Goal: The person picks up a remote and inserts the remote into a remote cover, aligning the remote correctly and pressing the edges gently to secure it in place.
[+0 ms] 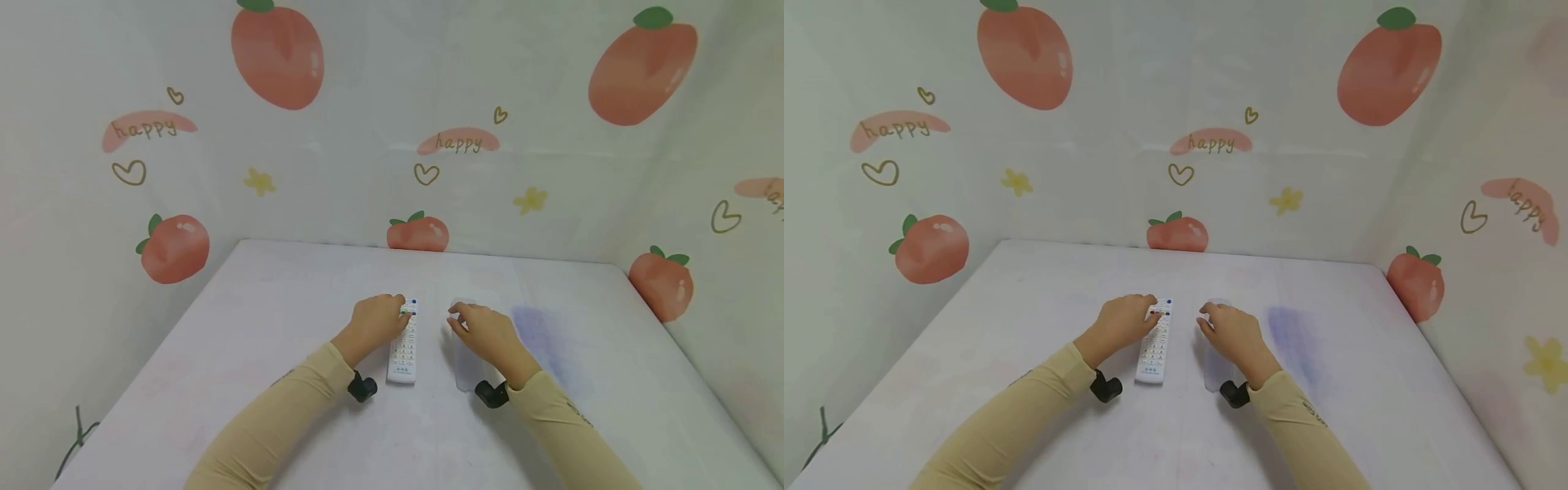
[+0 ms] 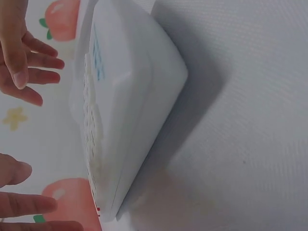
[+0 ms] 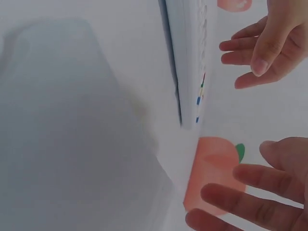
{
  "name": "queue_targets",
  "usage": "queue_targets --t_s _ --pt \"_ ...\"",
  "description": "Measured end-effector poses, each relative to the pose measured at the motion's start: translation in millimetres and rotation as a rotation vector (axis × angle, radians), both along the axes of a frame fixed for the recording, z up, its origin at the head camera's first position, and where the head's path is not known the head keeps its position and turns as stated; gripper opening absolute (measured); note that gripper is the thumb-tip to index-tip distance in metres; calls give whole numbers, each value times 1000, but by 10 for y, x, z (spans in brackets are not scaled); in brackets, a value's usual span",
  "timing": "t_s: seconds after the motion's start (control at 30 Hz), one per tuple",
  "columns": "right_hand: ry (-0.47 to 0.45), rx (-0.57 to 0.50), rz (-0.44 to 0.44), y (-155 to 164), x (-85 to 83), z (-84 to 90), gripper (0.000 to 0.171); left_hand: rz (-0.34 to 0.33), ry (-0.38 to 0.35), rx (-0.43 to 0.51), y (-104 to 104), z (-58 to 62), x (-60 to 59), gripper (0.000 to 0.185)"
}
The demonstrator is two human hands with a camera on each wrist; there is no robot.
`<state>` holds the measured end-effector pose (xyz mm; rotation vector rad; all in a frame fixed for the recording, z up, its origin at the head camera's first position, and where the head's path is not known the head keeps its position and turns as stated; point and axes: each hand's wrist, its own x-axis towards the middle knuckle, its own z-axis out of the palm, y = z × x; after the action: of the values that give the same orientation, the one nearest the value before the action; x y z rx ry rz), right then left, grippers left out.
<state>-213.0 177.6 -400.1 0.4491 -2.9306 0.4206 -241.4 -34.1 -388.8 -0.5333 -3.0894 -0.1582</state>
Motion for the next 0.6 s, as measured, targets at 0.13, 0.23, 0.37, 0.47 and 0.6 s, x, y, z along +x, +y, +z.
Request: queue_targets --t_s 0.13,0.23,0.37,0.47,0.6 --pt "-118 -147 29 -14 -1 23 24 48 17 52 -40 -6 -14 35" --pt "-177 -281 53 -27 -1 16 25 93 5 125 -86 -10 -28 37" --pt "-247 -496 57 -70 -9 -12 32 130 -63 312 -153 -15 -55 44" --pt "-328 -691 53 -130 -21 -39 41 152 -149 485 -206 -35 -87 50" --pt "-453 -907 26 -234 -43 -92 50 207 -317 693 -262 -99 -118 56"
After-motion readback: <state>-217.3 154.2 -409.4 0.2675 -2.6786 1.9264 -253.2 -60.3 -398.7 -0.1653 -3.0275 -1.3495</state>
